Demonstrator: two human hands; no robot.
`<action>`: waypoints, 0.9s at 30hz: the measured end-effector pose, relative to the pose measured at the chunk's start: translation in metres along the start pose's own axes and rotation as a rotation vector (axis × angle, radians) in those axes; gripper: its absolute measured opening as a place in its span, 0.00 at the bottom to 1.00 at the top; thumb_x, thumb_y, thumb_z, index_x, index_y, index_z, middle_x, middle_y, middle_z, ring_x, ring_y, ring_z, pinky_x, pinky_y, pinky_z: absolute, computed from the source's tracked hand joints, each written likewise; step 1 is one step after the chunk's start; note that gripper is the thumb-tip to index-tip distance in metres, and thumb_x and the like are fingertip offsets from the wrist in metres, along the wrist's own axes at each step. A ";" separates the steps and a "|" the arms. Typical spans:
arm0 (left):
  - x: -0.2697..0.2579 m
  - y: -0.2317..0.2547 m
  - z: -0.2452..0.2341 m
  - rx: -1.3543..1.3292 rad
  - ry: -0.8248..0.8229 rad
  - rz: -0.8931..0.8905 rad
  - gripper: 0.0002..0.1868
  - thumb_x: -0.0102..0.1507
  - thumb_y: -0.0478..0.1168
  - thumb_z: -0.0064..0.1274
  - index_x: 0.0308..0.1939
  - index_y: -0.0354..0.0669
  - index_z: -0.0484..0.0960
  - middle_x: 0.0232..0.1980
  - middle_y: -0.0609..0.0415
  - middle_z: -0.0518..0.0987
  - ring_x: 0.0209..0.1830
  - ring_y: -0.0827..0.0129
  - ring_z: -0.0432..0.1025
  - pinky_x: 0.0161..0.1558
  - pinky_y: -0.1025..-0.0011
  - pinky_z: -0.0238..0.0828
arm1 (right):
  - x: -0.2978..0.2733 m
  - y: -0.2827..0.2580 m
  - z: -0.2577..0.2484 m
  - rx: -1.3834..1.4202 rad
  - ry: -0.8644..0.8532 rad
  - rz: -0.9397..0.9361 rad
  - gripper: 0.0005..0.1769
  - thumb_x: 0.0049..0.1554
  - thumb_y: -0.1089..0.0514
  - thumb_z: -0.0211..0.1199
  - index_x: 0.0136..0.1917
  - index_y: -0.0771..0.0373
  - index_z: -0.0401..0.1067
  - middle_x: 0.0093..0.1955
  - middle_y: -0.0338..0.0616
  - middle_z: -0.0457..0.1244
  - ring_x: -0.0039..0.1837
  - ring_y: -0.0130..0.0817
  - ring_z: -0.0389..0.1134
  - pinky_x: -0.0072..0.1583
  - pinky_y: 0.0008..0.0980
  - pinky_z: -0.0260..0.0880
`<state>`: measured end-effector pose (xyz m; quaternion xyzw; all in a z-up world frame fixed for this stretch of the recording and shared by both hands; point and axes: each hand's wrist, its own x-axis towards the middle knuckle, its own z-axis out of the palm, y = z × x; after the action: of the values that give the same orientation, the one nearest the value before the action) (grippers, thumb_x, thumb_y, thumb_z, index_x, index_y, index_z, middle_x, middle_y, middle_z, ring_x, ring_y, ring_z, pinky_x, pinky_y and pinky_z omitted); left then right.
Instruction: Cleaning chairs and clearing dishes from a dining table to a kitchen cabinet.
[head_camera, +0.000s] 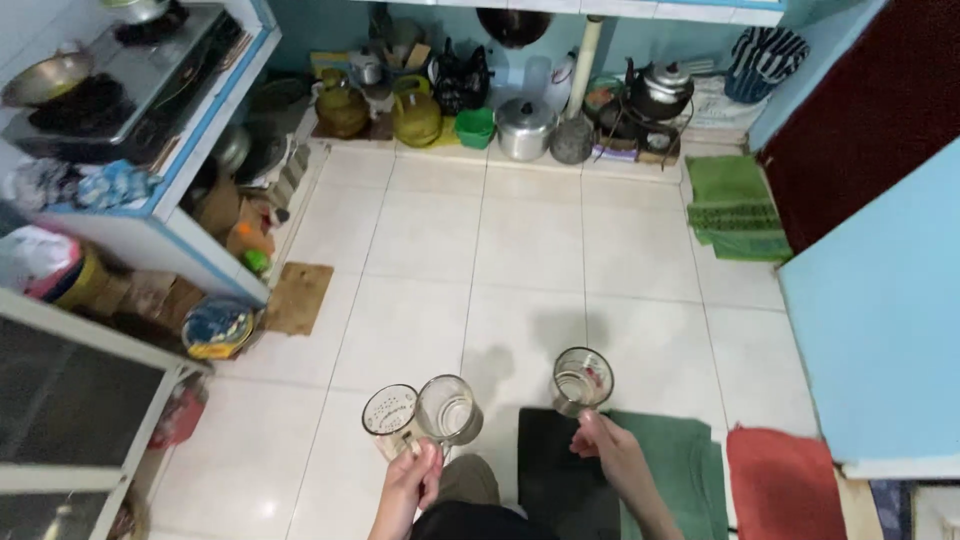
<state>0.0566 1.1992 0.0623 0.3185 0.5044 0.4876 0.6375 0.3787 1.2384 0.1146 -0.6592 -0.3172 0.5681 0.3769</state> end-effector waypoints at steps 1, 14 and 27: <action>0.032 0.005 0.002 -0.004 -0.004 -0.001 0.20 0.72 0.47 0.44 0.31 0.36 0.75 0.14 0.57 0.65 0.08 0.75 0.52 0.14 0.75 0.49 | 0.027 -0.016 0.004 -0.003 0.005 -0.001 0.26 0.64 0.50 0.53 0.46 0.78 0.79 0.38 0.58 0.69 0.43 0.43 0.70 0.49 0.35 0.71; 0.469 0.172 0.041 -0.012 -0.168 0.020 0.14 0.72 0.41 0.44 0.36 0.36 0.75 0.22 0.58 0.67 0.12 0.80 0.50 0.14 0.79 0.43 | 0.395 -0.218 0.058 -0.026 0.102 0.023 0.33 0.65 0.45 0.50 0.44 0.81 0.77 0.39 0.63 0.69 0.45 0.50 0.73 0.51 0.43 0.75; 0.837 0.268 0.107 -0.133 -0.051 0.014 0.15 0.71 0.43 0.45 0.32 0.39 0.74 0.21 0.58 0.64 0.13 0.78 0.51 0.15 0.76 0.44 | 0.799 -0.417 0.066 -0.046 0.041 -0.017 0.32 0.68 0.45 0.50 0.37 0.75 0.74 0.34 0.59 0.67 0.41 0.47 0.71 0.47 0.42 0.73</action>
<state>0.0911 2.0837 0.0558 0.2911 0.4525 0.5161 0.6664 0.4400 2.1384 0.0606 -0.6764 -0.3280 0.5439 0.3728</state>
